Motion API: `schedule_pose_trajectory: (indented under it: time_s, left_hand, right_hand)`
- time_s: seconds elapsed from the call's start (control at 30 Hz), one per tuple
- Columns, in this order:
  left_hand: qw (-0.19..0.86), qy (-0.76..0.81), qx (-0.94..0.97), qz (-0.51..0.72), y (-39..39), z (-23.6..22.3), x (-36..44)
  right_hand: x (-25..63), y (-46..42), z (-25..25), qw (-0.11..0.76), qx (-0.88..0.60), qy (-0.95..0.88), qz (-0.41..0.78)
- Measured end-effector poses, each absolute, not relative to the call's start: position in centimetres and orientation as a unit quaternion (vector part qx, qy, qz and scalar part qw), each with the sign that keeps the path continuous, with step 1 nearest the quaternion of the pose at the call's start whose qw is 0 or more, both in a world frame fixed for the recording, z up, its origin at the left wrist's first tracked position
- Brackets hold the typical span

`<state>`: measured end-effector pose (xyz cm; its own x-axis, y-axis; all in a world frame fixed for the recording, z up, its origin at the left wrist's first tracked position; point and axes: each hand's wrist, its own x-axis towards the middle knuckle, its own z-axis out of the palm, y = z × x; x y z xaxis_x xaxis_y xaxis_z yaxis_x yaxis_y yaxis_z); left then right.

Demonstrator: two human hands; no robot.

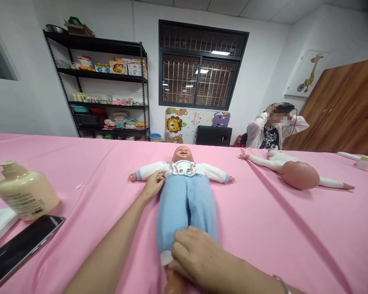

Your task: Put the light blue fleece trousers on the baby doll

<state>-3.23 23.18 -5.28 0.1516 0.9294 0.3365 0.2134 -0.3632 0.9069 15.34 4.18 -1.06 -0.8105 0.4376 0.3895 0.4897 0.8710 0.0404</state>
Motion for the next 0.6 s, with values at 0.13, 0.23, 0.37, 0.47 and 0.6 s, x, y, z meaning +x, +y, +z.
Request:
schedule_pose_trajectory:
  time_s: [0.13,0.23,0.37,0.47,0.6]
  left_hand:
    - [0.381,0.421,0.662,0.489,22.6,-4.8,-3.2]
    - [0.411,0.406,0.671,0.465,22.6,-4.6,-3.5]
    - [0.403,0.415,0.669,0.467,23.0,-4.5,-3.9]
    - [0.379,0.431,0.655,0.491,23.3,-4.8,-3.9]
    - [0.394,0.429,0.648,0.491,23.3,-5.3,-3.9]
  right_hand:
    - [17.1,4.3,0.2,0.131,-0.304,-0.944,0.006]
    - [19.1,4.3,1.4,0.06,-0.338,-0.938,0.041]
    - [20.3,3.7,3.1,0.018,-0.385,-0.916,0.11]
    - [18.7,3.2,3.7,0.082,-0.374,-0.914,0.138]
    - [15.4,3.6,1.9,0.076,-0.336,-0.939,-0.007]
